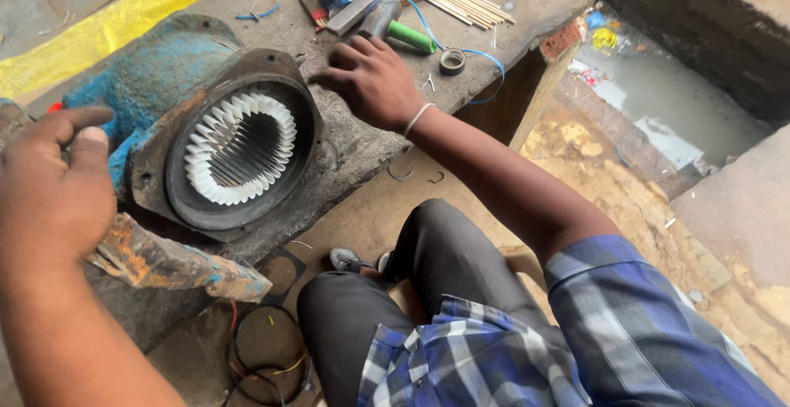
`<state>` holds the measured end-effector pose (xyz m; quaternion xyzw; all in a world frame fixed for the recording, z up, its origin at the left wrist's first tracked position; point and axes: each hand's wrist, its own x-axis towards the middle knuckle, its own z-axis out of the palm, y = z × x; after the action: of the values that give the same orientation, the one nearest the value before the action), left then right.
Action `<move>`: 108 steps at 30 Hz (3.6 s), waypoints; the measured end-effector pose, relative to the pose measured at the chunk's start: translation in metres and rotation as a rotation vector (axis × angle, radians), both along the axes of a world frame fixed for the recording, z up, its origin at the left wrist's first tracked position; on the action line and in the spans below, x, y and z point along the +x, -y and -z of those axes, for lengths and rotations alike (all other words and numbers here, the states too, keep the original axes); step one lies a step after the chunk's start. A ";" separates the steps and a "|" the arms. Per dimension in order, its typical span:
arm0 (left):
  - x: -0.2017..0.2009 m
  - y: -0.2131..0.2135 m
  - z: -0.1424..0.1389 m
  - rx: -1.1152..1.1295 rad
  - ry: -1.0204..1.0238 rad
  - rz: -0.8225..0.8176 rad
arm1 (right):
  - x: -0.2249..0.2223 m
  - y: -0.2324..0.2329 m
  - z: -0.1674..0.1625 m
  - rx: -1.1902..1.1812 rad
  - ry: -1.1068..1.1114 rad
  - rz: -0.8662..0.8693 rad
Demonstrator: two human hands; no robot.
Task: The person uses a small metal tool to repeatedly tap and adjust the white stator windings inside a motor housing. They rotate the stator with their left hand while working on different sections with the tool in their right hand.
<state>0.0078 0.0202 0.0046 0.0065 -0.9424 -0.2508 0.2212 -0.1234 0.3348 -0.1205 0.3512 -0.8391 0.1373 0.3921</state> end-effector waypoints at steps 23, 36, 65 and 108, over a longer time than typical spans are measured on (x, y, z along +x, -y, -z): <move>-0.003 0.002 0.001 -0.017 -0.010 0.037 | -0.004 0.006 0.014 -0.114 0.033 -0.006; -0.010 0.012 0.012 -0.051 -0.071 0.123 | -0.001 0.008 0.031 -0.198 0.119 -0.003; 0.000 0.010 0.000 -0.219 0.016 -0.075 | 0.012 0.019 0.045 -0.878 0.476 -0.094; -0.006 0.006 0.005 0.056 0.026 0.007 | 0.005 0.055 0.066 -0.840 0.408 -0.015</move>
<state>0.0018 0.0144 -0.0005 0.0126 -0.9380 -0.2775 0.2075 -0.1185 0.2797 -0.1864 0.1340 -0.7681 0.5345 0.3262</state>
